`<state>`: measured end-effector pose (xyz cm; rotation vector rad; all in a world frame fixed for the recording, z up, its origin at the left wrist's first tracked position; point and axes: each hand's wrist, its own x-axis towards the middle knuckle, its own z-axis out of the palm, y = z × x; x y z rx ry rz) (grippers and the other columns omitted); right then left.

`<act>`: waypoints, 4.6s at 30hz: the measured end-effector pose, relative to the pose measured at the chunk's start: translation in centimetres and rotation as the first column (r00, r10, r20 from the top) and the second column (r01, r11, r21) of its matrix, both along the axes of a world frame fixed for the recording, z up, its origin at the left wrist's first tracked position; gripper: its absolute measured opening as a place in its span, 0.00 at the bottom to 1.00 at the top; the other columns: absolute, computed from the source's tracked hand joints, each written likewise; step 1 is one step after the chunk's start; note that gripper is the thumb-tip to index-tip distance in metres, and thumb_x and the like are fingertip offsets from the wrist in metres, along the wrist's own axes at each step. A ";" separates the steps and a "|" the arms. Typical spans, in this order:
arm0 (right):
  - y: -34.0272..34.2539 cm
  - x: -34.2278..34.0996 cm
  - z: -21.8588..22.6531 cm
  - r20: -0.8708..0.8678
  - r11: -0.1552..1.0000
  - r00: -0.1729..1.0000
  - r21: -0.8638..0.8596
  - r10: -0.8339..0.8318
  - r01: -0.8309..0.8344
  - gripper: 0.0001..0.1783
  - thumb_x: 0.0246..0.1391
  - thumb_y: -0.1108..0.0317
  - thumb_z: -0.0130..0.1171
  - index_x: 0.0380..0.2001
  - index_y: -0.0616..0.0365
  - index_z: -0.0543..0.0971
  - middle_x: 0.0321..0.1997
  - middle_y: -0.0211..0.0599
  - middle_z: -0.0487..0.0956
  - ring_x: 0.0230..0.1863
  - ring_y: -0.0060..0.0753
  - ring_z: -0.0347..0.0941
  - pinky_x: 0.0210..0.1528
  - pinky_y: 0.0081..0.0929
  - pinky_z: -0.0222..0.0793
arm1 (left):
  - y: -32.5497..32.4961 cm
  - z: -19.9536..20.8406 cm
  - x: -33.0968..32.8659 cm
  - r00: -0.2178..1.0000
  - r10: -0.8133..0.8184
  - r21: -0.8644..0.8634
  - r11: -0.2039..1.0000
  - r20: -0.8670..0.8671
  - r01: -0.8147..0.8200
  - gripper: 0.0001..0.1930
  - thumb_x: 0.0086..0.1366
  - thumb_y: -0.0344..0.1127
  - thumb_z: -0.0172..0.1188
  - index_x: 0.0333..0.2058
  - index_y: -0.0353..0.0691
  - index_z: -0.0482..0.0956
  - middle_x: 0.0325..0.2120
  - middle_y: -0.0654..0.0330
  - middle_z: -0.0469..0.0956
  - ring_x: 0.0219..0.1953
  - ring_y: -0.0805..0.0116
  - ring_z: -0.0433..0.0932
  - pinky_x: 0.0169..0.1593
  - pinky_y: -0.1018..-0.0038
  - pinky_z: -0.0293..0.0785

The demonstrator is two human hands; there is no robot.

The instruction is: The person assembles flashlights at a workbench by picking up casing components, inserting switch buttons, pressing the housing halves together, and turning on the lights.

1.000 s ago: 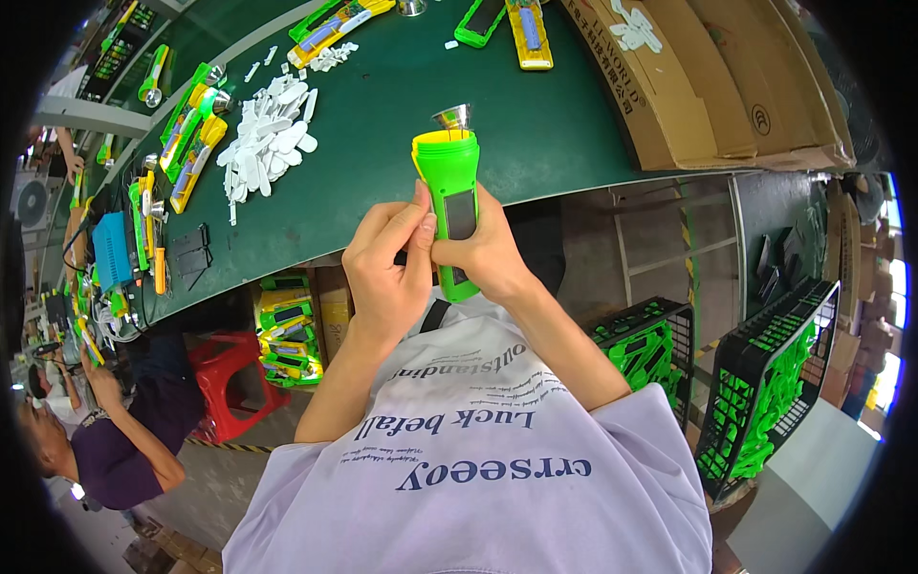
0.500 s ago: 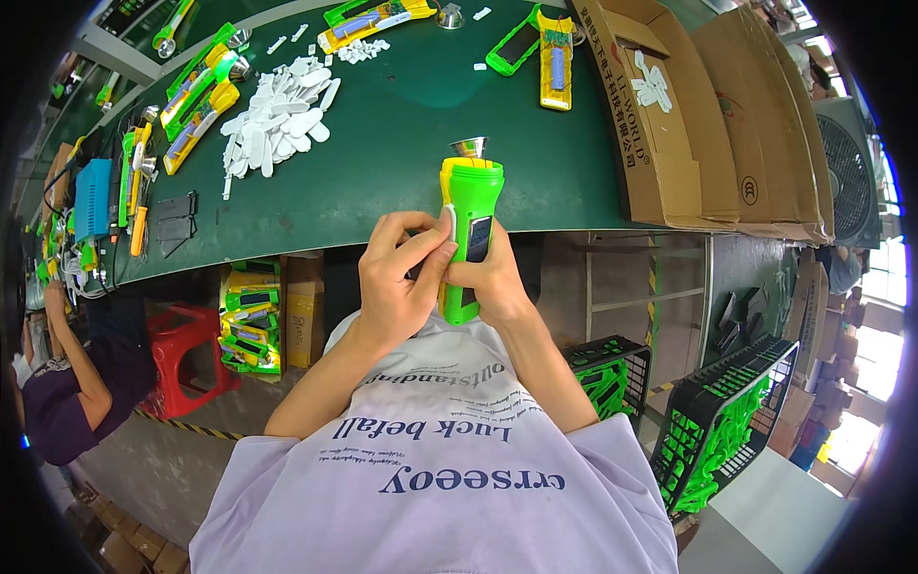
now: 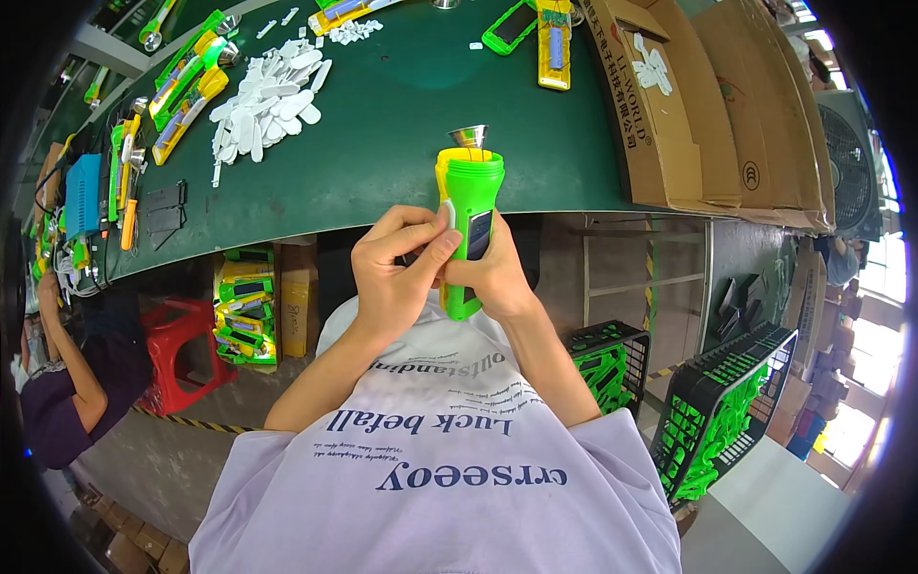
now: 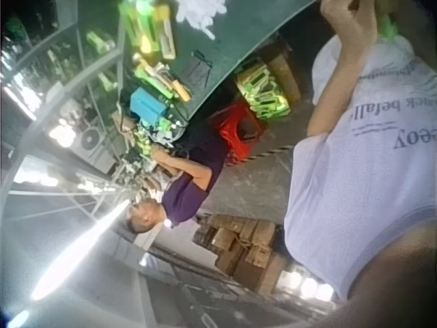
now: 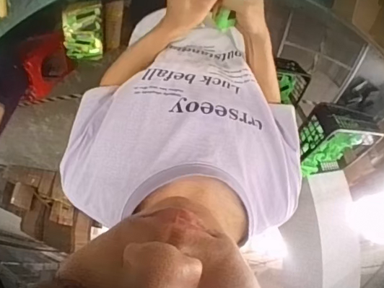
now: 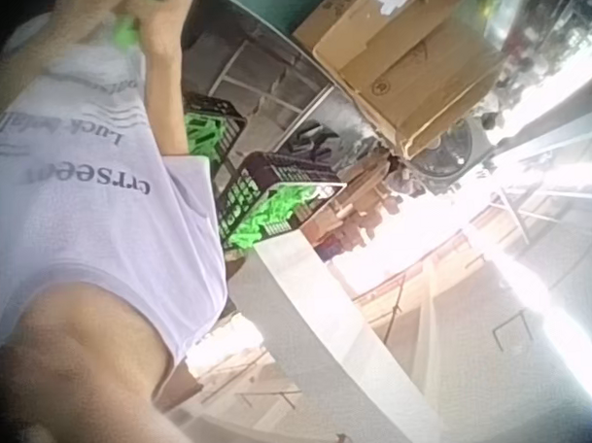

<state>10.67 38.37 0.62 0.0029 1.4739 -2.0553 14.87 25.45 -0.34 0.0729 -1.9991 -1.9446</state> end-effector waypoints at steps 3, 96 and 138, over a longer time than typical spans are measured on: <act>-0.3 0.1 0.5 -0.037 1.000 0.999 0.022 -0.003 0.004 0.26 0.36 0.86 0.56 0.44 0.62 0.69 0.30 0.34 0.75 0.27 0.24 0.73 0.28 0.25 0.72 | 0.5 -0.1 0.4 0.996 0.006 0.176 0.984 0.090 -0.022 0.08 0.61 0.27 0.66 0.37 0.29 0.84 0.34 0.58 0.79 0.28 0.80 0.75 0.25 0.82 0.71; 2.4 2.5 -1.2 0.281 0.725 0.938 -0.687 0.201 0.050 0.22 0.40 0.74 0.61 0.40 0.59 0.66 0.17 0.36 0.68 0.15 0.29 0.65 0.18 0.28 0.64 | -1.3 3.2 -4.4 0.851 -0.521 0.320 0.820 0.074 0.474 0.02 0.60 0.18 0.62 0.31 0.28 0.78 0.32 0.58 0.75 0.26 0.72 0.79 0.31 0.79 0.76; 2.7 3.7 1.7 0.302 0.949 0.941 -0.310 0.152 -0.054 0.19 0.35 0.77 0.54 0.36 0.64 0.66 0.18 0.38 0.70 0.12 0.30 0.66 0.16 0.28 0.63 | -1.8 5.6 -3.4 0.858 -0.451 -0.241 0.829 0.247 0.505 0.24 0.53 0.15 0.60 0.49 0.36 0.66 0.48 0.52 0.65 0.40 0.62 0.74 0.40 0.72 0.75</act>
